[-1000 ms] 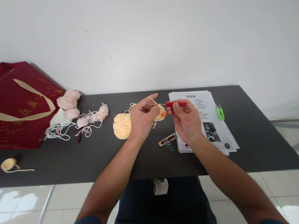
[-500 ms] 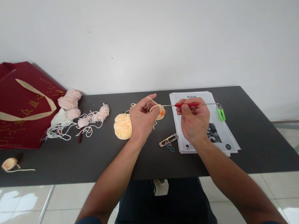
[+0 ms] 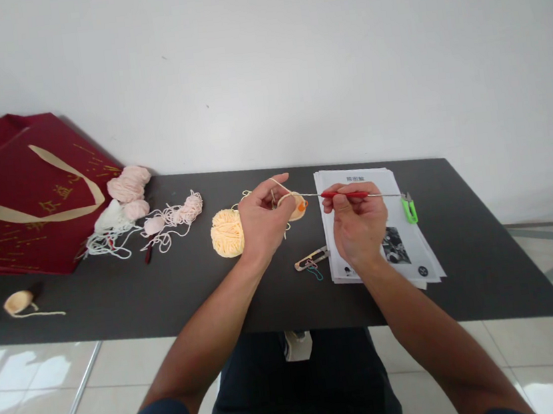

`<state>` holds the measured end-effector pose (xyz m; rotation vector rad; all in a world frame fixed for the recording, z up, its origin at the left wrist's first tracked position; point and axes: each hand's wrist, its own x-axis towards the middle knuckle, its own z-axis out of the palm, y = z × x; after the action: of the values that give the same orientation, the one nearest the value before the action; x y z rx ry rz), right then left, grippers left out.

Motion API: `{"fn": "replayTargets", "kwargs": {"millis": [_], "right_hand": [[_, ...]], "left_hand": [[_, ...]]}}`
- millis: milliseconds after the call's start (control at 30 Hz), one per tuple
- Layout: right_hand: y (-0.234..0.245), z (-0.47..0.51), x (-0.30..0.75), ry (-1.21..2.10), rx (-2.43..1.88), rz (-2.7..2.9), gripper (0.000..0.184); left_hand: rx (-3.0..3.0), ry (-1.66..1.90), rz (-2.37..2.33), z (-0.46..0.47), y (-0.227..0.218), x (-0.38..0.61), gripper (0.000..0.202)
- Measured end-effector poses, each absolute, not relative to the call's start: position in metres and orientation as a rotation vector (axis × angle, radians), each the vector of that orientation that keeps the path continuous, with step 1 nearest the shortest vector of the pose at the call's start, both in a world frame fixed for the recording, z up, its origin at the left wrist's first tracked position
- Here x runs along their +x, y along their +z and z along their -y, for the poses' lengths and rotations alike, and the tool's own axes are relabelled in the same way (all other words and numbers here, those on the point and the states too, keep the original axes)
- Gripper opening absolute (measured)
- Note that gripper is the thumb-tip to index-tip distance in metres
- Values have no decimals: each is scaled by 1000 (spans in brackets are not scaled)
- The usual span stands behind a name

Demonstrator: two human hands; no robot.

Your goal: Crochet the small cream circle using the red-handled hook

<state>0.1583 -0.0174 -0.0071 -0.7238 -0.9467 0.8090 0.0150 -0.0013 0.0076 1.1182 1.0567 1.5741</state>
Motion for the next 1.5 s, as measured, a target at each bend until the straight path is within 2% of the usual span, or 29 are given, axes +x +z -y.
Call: {"fn": "replayTargets", "kwargs": {"millis": [167,300,600,867,1033,1167,1500], "right_hand": [[-12,21,151,640,-712,1016,12],[-15,27,145,513,-711,1094,18],[-23,28,148,360,-738,1313,24],[-29,25,150,468,-720,1324,28],[-25,17,150,740,-703,1099,22],[-20,9,156,899,-662,1019,10],[-13,15,169,617,-808,1198,10]], "left_hand": [[1117,1631,-1122,2,7,16,35],[1068,1673,-1163,3,7,18,32],[841,1687,-1057,-4,5,18,35],[637,1481,-784,-7,10,13,43],[629,1367,-737,-9,14,8,47],[732,1347,-804,-8,13,8,48],[996,1369,-1135,-6,7,11,51]]}}
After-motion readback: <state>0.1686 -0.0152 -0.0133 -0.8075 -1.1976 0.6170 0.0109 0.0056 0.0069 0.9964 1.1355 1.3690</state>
